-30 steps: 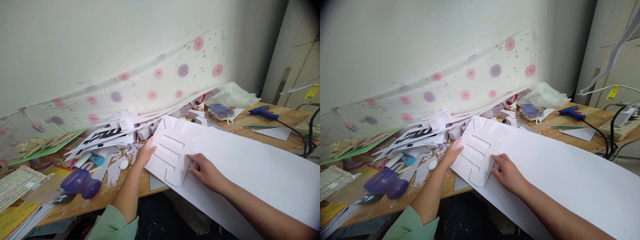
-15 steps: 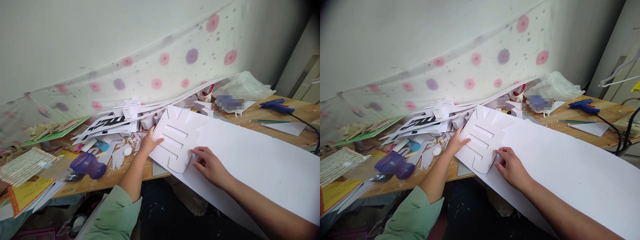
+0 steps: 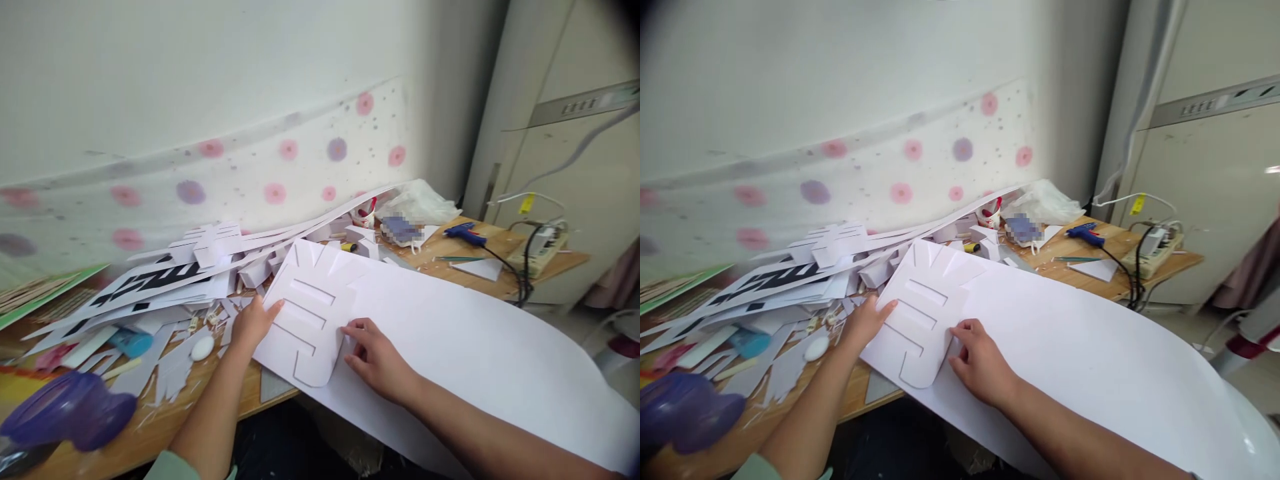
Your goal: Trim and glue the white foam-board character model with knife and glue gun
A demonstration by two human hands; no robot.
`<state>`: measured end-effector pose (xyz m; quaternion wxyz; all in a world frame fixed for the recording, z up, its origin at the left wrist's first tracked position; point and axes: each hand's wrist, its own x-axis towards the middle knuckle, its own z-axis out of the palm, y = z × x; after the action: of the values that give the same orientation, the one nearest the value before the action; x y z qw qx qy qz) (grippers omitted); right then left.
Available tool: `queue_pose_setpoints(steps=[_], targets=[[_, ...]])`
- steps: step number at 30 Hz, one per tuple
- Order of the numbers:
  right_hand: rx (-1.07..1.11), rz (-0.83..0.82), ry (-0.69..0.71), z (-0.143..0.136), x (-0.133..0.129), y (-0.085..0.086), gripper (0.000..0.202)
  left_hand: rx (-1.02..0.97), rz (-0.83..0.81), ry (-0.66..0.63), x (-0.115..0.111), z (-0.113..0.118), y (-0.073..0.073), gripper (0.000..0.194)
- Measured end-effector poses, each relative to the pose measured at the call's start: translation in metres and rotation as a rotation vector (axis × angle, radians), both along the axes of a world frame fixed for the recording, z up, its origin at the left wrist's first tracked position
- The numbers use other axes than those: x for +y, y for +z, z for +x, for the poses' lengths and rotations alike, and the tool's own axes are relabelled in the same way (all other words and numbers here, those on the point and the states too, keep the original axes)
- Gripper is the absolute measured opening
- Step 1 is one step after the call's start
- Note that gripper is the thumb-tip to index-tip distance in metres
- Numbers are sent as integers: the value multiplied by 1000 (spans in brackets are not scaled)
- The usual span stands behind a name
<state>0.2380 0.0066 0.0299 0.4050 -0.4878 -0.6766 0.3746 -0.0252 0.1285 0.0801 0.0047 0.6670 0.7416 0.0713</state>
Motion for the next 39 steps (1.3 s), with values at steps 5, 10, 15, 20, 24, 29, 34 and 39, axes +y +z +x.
queue_pose_setpoints(steps=[5, 10, 15, 20, 24, 29, 34, 39], targets=[[30, -12, 36, 3, -3, 2, 46, 24, -17, 9, 2, 0, -1, 56], [85, 76, 117, 18, 5, 4, 39, 25, -22, -3, 1, -2, -3, 54], [-257, 322, -319, 88, 55, 25, 26, 21, -29, -17, -2, -4, -4, 53], [-414, 131, -511, 164, 104, 37, 25, 13, -46, -19, -14, -4, -4, 51], [-504, 3, -396, 173, 106, 28, 29, -2, -96, 3, -30, -3, -1, 50], [-506, -95, -241, 172, 103, 23, 37, -24, -109, 42, -51, -4, -2, 47], [-439, -170, -80, 181, 122, 27, 31, -36, -85, 57, -63, -1, -8, 42], [-470, -172, 62, 159, 154, 32, 27, -33, -66, 76, -69, 3, -12, 42]])
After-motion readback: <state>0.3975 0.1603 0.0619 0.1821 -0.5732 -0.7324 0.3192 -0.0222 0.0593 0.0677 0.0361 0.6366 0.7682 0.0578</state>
